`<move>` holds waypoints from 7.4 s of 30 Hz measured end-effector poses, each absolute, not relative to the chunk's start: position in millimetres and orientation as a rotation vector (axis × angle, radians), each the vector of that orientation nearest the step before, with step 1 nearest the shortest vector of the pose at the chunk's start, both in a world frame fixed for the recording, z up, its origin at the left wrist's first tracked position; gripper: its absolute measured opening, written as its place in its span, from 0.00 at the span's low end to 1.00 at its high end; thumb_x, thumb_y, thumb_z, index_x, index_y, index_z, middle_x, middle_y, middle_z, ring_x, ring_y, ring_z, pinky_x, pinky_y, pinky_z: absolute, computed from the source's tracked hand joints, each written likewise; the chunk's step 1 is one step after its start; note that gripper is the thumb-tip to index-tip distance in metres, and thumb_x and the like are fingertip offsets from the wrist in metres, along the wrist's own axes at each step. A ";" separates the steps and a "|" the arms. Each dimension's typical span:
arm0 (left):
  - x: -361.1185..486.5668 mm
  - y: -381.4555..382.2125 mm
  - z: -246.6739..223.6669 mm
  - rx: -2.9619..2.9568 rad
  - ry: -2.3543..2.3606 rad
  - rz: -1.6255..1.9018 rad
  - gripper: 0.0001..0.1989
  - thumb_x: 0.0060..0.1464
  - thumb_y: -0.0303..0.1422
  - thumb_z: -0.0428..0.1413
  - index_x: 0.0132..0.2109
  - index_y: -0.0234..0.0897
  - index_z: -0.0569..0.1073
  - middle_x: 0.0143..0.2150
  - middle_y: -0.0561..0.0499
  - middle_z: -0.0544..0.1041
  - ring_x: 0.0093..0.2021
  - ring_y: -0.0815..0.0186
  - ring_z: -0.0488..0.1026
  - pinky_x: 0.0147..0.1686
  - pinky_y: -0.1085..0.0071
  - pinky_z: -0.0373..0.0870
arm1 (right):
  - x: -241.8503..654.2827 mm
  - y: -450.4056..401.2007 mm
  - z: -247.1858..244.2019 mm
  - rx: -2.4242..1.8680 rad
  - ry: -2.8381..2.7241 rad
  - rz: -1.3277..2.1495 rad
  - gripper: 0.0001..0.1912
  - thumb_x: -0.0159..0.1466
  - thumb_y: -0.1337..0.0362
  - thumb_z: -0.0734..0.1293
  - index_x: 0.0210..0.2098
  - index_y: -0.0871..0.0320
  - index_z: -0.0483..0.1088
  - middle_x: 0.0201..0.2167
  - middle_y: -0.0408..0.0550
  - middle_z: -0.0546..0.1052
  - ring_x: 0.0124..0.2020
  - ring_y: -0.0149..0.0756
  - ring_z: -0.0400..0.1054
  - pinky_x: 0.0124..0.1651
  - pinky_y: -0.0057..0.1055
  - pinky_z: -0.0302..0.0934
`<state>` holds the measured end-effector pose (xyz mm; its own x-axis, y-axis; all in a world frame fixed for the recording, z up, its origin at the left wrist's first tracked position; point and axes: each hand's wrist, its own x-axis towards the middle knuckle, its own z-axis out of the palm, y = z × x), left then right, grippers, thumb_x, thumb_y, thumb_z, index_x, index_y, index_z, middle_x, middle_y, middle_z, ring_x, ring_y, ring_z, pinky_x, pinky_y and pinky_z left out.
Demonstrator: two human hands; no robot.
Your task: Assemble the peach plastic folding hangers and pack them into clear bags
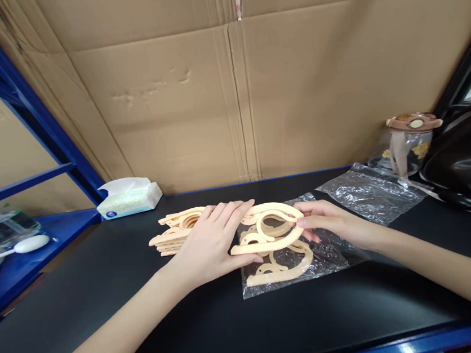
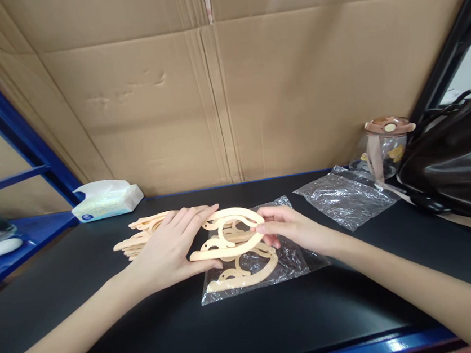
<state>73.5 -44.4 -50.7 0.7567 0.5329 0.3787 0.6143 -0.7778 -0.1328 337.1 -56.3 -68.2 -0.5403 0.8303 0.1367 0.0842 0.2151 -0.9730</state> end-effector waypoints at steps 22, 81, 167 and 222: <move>76.3 -48.6 -45.5 -2.666 -0.907 -0.552 0.28 0.55 0.45 0.54 0.57 0.33 0.62 0.54 0.43 0.69 0.49 0.56 0.66 0.48 0.60 0.60 | 344.4 -53.3 -70.9 -0.947 -1.878 1.187 0.09 0.63 0.59 0.61 0.31 0.58 0.64 0.24 0.40 0.68 0.25 0.28 0.62 0.29 0.27 0.59; 67.1 -51.8 -51.5 -3.199 -0.854 -0.259 0.24 0.55 0.41 0.57 0.58 0.46 0.66 0.56 0.48 0.67 0.55 0.57 0.66 0.52 0.62 0.66 | 383.7 -53.7 -41.4 -1.361 -2.589 0.932 0.37 0.50 0.55 0.72 0.58 0.50 0.62 0.54 0.47 0.68 0.55 0.47 0.61 0.55 0.38 0.56; -9.6 10.0 -14.3 -2.805 -1.602 -0.126 0.38 0.43 0.56 0.56 0.57 0.38 0.67 0.58 0.42 0.67 0.55 0.50 0.66 0.53 0.61 0.61 | 354.2 -35.9 -76.6 -1.133 -1.425 1.300 0.08 0.56 0.62 0.65 0.33 0.60 0.70 0.24 0.42 0.66 0.24 0.27 0.57 0.25 0.27 0.52; 77.8 -53.7 -49.4 -2.736 -0.910 -0.673 0.34 0.56 0.52 0.51 0.62 0.35 0.57 0.54 0.41 0.67 0.50 0.54 0.66 0.48 0.60 0.62 | 335.9 -76.9 -61.2 -1.127 -2.338 0.008 0.41 0.55 0.47 0.68 0.62 0.53 0.51 0.48 0.51 0.68 0.43 0.42 0.67 0.44 0.40 0.63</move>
